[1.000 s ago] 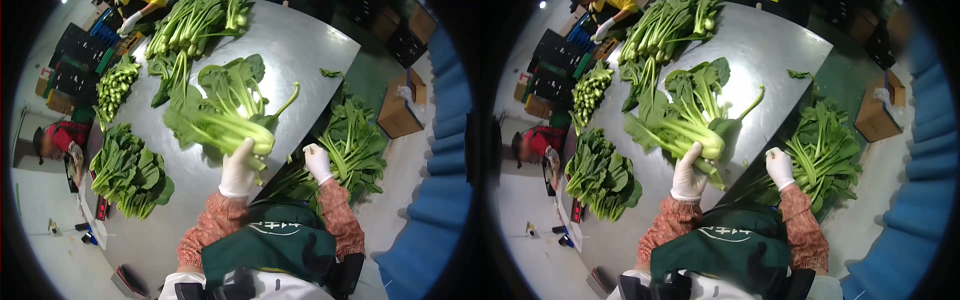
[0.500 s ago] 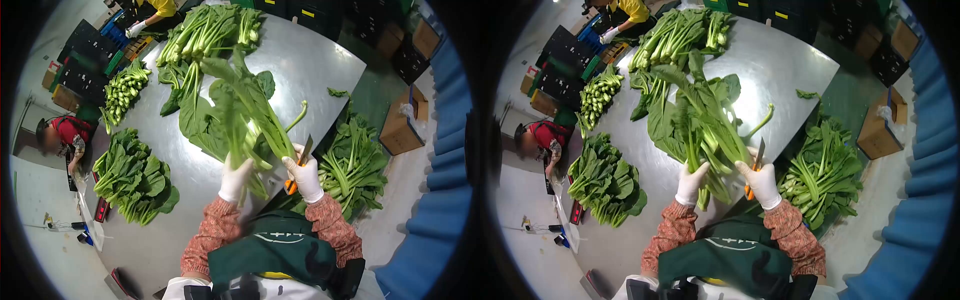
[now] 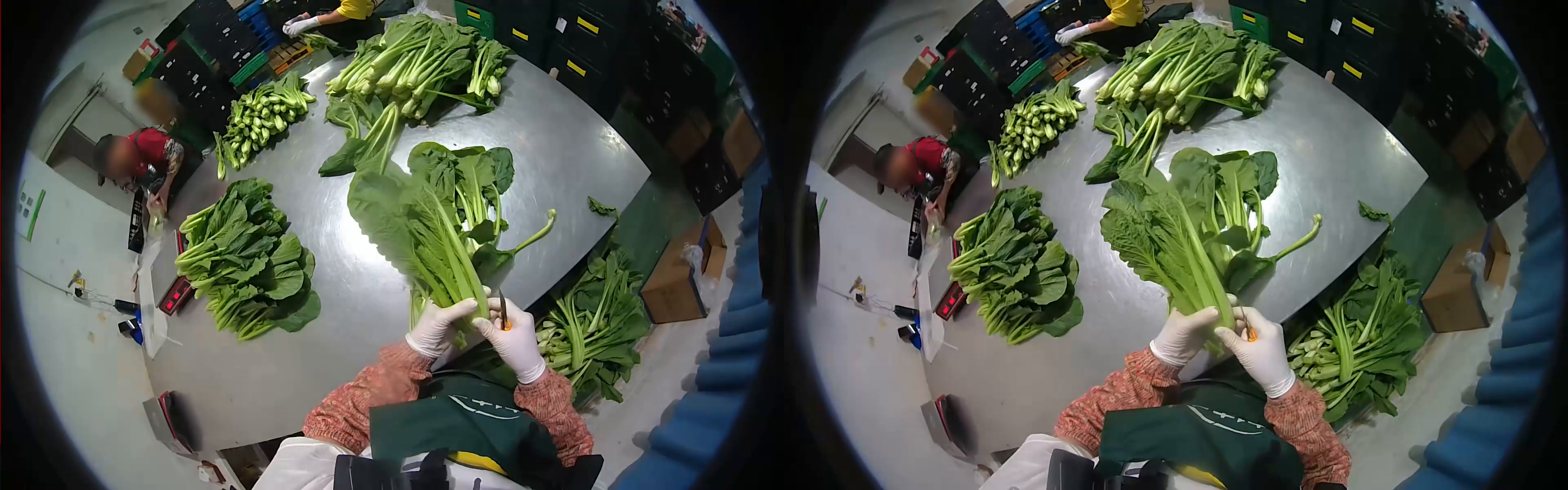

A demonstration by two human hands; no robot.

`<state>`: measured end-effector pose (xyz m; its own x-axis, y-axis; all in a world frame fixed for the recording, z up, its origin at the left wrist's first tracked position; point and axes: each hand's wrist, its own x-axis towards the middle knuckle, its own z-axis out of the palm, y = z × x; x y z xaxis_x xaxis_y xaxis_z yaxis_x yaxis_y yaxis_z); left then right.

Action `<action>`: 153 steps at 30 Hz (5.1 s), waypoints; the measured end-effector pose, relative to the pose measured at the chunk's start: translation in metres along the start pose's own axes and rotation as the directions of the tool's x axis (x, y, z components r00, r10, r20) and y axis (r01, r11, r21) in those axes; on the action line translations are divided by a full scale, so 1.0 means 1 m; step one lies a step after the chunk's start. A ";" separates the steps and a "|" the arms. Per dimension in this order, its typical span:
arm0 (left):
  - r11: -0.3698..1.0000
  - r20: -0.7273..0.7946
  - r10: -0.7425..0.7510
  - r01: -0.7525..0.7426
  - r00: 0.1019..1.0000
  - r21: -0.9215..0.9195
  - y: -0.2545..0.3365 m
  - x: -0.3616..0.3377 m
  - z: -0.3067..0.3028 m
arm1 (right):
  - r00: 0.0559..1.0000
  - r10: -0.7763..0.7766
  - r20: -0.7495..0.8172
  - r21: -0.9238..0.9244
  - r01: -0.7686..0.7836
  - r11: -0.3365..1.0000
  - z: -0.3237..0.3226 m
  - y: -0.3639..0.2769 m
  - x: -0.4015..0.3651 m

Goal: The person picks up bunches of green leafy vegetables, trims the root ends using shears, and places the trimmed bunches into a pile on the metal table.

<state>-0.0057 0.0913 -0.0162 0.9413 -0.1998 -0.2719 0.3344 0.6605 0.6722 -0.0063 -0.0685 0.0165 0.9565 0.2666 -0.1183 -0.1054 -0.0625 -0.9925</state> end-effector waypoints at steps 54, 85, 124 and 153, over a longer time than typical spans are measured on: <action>-0.415 0.133 0.656 0.207 0.743 0.886 0.295 -0.111 -0.232 | 0.996 0.080 -0.041 -0.910 -0.071 0.408 0.026 0.098 0.064; 0.633 -0.087 0.053 0.034 0.995 0.773 0.023 0.031 -0.061 | 0.964 0.090 -0.249 -0.317 -0.169 0.933 -0.029 0.099 0.139; 0.860 0.123 -0.270 0.182 0.955 0.477 0.045 0.050 0.030 | 0.952 0.264 0.156 0.304 -0.301 0.904 -0.063 0.024 0.031; 0.977 -0.037 0.212 -0.211 0.977 0.031 0.084 -0.030 -0.080 | 0.738 -0.090 -0.669 -0.412 -0.267 0.871 -0.105 0.117 0.075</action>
<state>-0.0095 0.2109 -0.0070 0.9885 -0.0289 -0.1485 0.1299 0.6649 0.7355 0.0814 -0.1571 -0.1047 0.8971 -0.4412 0.0232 -0.2353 -0.5215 -0.8201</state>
